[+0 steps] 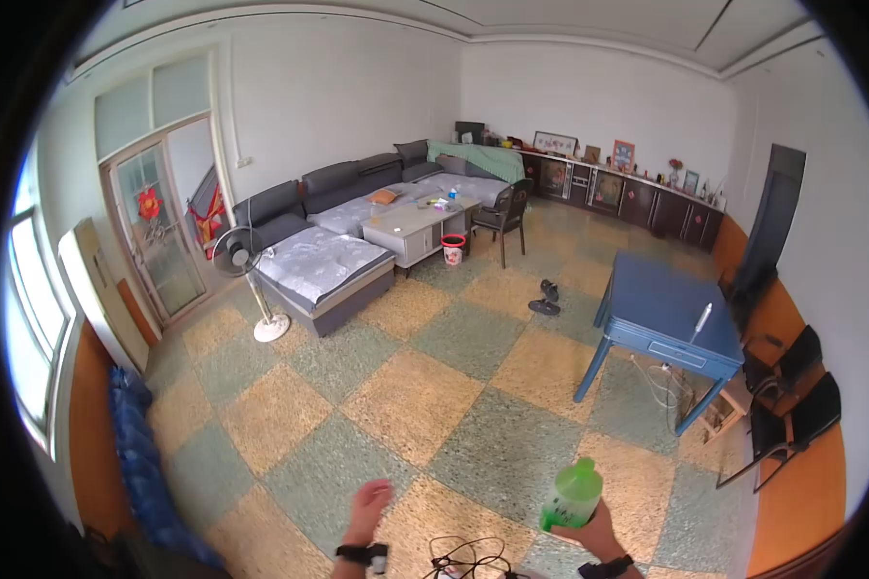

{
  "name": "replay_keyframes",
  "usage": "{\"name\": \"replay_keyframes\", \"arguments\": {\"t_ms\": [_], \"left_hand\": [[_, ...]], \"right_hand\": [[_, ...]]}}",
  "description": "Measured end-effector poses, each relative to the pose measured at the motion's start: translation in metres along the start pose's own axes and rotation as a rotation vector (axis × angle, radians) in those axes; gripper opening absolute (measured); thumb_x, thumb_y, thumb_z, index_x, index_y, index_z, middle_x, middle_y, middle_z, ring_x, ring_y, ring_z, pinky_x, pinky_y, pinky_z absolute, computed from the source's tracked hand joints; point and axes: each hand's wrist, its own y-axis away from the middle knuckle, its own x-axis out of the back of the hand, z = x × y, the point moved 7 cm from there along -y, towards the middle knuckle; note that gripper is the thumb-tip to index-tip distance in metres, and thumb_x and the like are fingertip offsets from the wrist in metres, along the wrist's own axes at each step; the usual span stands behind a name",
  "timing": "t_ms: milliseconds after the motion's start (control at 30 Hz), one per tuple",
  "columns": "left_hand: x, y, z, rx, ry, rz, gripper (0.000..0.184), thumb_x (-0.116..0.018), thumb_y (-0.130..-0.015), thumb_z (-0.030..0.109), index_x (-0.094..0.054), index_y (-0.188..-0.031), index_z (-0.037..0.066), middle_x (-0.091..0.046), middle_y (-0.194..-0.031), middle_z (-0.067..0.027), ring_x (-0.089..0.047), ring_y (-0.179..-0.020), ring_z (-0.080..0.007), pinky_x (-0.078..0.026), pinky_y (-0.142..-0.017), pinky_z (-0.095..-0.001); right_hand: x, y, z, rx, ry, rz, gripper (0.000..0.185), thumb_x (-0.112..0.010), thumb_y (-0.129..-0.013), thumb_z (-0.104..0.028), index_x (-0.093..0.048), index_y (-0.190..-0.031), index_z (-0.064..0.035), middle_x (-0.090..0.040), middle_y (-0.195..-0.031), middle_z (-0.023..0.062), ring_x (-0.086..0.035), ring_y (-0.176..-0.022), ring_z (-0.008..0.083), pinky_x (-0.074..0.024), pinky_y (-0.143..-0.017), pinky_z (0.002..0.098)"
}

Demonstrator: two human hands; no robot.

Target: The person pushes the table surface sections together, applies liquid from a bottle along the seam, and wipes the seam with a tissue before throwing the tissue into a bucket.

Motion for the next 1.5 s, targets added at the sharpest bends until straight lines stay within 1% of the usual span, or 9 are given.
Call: {"name": "replay_keyframes", "arguments": {"t_ms": [133, 300, 500, 767, 967, 1100, 1333, 1467, 1500], "left_hand": [[-0.185, -0.152, 0.092, -0.095, -0.217, -0.653, 0.045, -0.077, -0.099, 0.015, -0.062, -0.141, 0.006, -0.066, -0.137, -0.0064, -0.066, -0.117, -0.0177, -0.055, -0.101, -0.035], [-0.321, -0.304, 0.138, -0.373, -0.314, -0.968, 0.078, -0.09, -0.088, 0.028, -0.052, -0.154, 0.009, -0.058, -0.145, -0.0129, -0.062, -0.126, -0.0246, -0.051, -0.109, -0.0391], [-0.368, -0.528, 0.171, -0.248, -0.433, -0.812, 0.089, -0.093, -0.084, 0.029, -0.047, -0.155, 0.004, -0.058, -0.146, -0.0135, -0.057, -0.137, -0.0261, -0.046, -0.116, -0.0425], [-0.37, -0.83, 0.18, -0.264, -0.336, -0.637, 0.086, -0.097, -0.077, 0.033, -0.056, -0.147, 0.003, -0.062, -0.142, -0.0151, -0.063, -0.13, -0.0259, -0.052, -0.112, -0.043], [-0.406, -1.082, 0.165, -0.205, -0.37, -0.638, 0.085, -0.097, -0.074, 0.039, -0.06, -0.142, 0.003, -0.065, -0.137, -0.0149, -0.068, -0.122, -0.0295, -0.055, -0.106, -0.0402], [-0.455, -1.224, 0.219, -0.256, -0.418, -0.731, 0.087, -0.097, -0.076, 0.037, -0.058, -0.146, 0.005, -0.061, -0.141, -0.0151, -0.063, -0.13, -0.0288, -0.053, -0.111, -0.0414], [-0.48, -1.507, 0.169, -0.272, -0.102, -0.871, 0.06, -0.082, -0.096, 0.028, -0.057, -0.148, 0.008, -0.061, -0.142, -0.0101, -0.062, -0.13, -0.0239, -0.051, -0.111, -0.0402], [-0.384, -1.721, 0.064, -0.031, -0.209, -0.403, 0.036, -0.071, -0.105, 0.026, -0.067, -0.132, 0.003, -0.073, -0.118, -0.0071, -0.071, -0.107, -0.0189, -0.058, -0.094, -0.0345], [-0.353, -1.76, 0.047, 0.06, 0.002, -0.238, 0.029, -0.067, -0.107, 0.025, -0.071, -0.125, 0.002, -0.076, -0.108, -0.0058, -0.072, -0.098, -0.0181, -0.058, -0.089, -0.033]], "right_hand": [[-0.007, -0.145, -0.009, -0.05, -0.129, -0.006, 0.098, -0.102, -0.067, -0.013, -0.05, -0.15, -0.0044, -0.066, -0.138, 0.0111, -0.066, -0.127, 0.0243, -0.056, -0.105, 0.0421], [-0.028, -0.354, 0.039, -0.036, -0.113, -0.025, 0.096, -0.102, -0.068, -0.016, -0.052, -0.149, -0.0047, -0.067, -0.138, 0.0117, -0.066, -0.126, 0.0237, -0.0549, -0.106, 0.0403], [-0.072, -0.607, 0.04, -0.061, -0.138, -0.208, 0.099, -0.101, -0.072, -0.021, -0.048, -0.155, -0.0063, -0.064, -0.143, 0.0101, -0.061, -0.133, 0.0234, -0.0502, -0.111, 0.0408], [-0.134, -0.93, 0.042, 0.021, -0.188, -0.475, 0.097, -0.098, -0.076, -0.018, -0.045, -0.156, -0.0069, -0.061, -0.146, 0.0093, -0.06, -0.134, 0.0221, -0.0492, -0.111, 0.0404], [-0.161, -1.166, 0.057, 0.059, -0.206, -0.313, 0.089, -0.097, -0.076, -0.013, -0.05, -0.152, -0.0055, -0.064, -0.143, 0.0086, -0.061, -0.131, 0.0208, -0.0508, -0.109, 0.0397], [-0.155, -1.31, 0.031, 0.029, -0.145, -0.164, 0.076, -0.097, -0.074, -0.011, -0.06, -0.14, -0.0042, -0.071, -0.132, 0.0091, -0.067, -0.119, 0.0183, -0.0552, -0.101, 0.0375], [-0.144, -1.557, 0.092, 0.055, -0.061, 0.001, 0.082, -0.1, -0.069, -0.008, -0.058, -0.139, -0.0029, -0.071, -0.127, 0.0082, -0.069, -0.114, 0.0177, -0.0576, -0.098, 0.0359], [-0.16, -1.716, 0.142, 0.008, -0.207, 0.006, 0.079, -0.098, -0.069, -0.003, -0.058, -0.138, -0.0029, -0.07, -0.126, 0.0081, -0.069, -0.114, 0.0192, -0.0581, -0.098, 0.037], [-0.165, -1.765, 0.146, 0.028, -0.252, 0.009, 0.077, -0.096, -0.071, -0.001, -0.059, -0.138, -0.0036, -0.07, -0.126, 0.0083, -0.069, -0.115, 0.0201, -0.0586, -0.097, 0.038]]}}
